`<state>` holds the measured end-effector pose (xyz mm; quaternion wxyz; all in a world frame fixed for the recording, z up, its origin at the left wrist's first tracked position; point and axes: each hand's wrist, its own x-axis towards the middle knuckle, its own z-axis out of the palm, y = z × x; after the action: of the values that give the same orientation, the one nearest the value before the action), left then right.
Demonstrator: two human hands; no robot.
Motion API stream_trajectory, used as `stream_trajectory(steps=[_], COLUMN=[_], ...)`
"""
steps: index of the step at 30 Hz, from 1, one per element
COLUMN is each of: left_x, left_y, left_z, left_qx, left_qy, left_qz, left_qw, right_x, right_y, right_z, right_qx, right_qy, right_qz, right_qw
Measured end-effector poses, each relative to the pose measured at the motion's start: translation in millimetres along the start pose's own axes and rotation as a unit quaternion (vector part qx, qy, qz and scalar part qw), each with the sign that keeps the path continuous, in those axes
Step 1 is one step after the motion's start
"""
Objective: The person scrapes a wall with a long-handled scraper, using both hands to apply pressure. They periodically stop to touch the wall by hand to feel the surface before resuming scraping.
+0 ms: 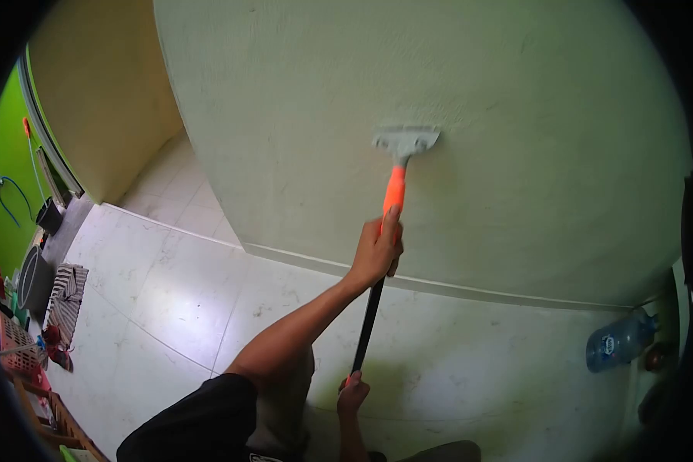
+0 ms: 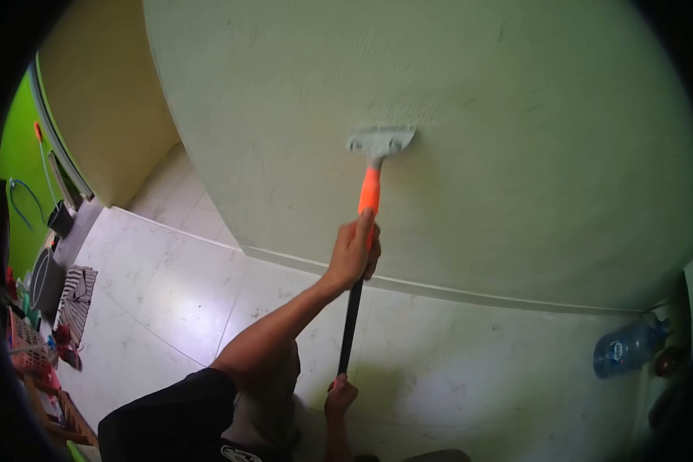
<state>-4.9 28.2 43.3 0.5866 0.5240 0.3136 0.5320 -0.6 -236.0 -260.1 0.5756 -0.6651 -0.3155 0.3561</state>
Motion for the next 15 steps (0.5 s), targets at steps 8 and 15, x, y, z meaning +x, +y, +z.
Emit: stream_trajectory(steps=[8,15], left_x=[-3,-3], left_y=[11,21], left_z=[-4,-4], left_qx=[-0.012,-0.027], left_qy=[-0.007,-0.006], left_qz=[0.003,-0.011], left_qw=[1.000,1.000], right_x=[0,-12], right_y=[-29,-61], right_z=[-2,3], right_qx=[0.020,-0.007], right_qy=[0.009,0.030], right_qz=[-0.006,0.013], right_qw=[1.000,0.999])
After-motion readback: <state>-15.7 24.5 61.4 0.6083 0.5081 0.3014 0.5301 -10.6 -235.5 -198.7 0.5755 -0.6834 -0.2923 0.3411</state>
